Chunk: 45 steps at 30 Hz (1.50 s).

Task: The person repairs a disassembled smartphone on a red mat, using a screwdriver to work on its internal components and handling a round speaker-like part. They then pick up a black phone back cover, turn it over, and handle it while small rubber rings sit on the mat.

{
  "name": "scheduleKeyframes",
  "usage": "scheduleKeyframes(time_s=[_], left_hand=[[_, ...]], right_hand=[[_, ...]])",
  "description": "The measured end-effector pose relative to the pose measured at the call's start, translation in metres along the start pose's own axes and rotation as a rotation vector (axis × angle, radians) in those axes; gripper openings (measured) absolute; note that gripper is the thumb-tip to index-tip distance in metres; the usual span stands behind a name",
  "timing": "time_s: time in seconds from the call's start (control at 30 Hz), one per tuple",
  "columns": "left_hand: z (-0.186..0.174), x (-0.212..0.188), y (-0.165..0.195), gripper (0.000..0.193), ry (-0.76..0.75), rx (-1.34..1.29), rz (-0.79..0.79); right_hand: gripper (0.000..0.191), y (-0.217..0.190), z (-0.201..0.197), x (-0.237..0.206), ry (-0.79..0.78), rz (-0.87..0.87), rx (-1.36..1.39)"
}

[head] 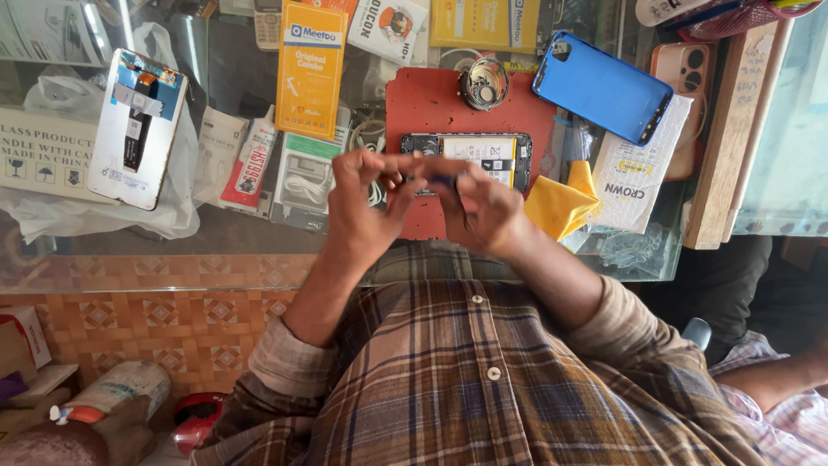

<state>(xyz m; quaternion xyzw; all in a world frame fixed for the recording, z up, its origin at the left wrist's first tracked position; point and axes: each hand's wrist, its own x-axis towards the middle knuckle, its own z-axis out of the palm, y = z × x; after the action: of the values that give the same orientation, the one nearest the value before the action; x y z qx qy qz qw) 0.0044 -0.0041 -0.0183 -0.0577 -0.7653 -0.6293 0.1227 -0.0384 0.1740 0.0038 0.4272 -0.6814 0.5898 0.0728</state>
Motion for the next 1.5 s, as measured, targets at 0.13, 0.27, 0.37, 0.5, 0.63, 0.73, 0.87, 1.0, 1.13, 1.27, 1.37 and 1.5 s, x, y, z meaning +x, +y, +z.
scheduleKeyframes(time_s=[0.13, 0.27, 0.37, 0.5, 0.63, 0.73, 0.87, 1.0, 1.13, 1.27, 1.37, 1.5], left_hand=[[-0.009, 0.016, -0.007, 0.042, -0.093, 0.099, -0.039], [-0.011, 0.021, -0.008, 0.042, -0.127, 0.092, -0.01], [-0.011, 0.019, -0.008, 0.042, -0.127, 0.122, -0.025], [-0.011, 0.017, -0.008, 0.042, -0.131, 0.109, -0.053], [-0.013, 0.016, -0.008, 0.047, -0.099, 0.162, 0.001], [-0.014, 0.016, -0.008, 0.051, -0.074, 0.151, 0.037], [-0.017, 0.019, -0.01, 0.056, -0.067, 0.103, -0.049], [-0.019, 0.022, -0.012, 0.056, -0.094, 0.153, -0.032], [-0.018, 0.024, -0.011, 0.057, -0.084, 0.159, -0.059], [-0.018, 0.023, -0.012, 0.057, -0.086, 0.149, -0.021], [-0.016, 0.023, -0.013, 0.059, -0.069, 0.164, -0.056], [-0.018, 0.023, -0.013, 0.056, -0.083, 0.138, -0.013]], right_hand=[[0.068, 0.025, 0.005, 0.007, 0.035, 0.048, -0.006], [0.066, 0.036, 0.007, 0.005, 0.025, 0.058, -0.048], [0.066, 0.038, 0.007, 0.002, 0.031, 0.071, -0.039], [0.067, 0.037, 0.008, 0.002, 0.013, 0.08, -0.089], [0.058, 0.028, 0.005, 0.003, 0.027, 0.234, -0.288], [0.057, 0.027, 0.0, 0.006, 0.014, 0.141, -0.323], [0.045, 0.031, 0.0, 0.01, -0.013, 0.242, -0.014], [0.057, 0.031, 0.001, 0.013, 0.023, 0.236, -0.264], [0.057, 0.031, -0.001, 0.018, -0.029, 0.081, -0.217], [0.069, 0.033, 0.0, 0.021, 0.03, 0.041, -0.303], [0.058, 0.034, -0.001, 0.018, -0.091, 0.065, -0.166], [0.06, 0.037, 0.0, 0.014, 0.009, 0.115, -0.22]])
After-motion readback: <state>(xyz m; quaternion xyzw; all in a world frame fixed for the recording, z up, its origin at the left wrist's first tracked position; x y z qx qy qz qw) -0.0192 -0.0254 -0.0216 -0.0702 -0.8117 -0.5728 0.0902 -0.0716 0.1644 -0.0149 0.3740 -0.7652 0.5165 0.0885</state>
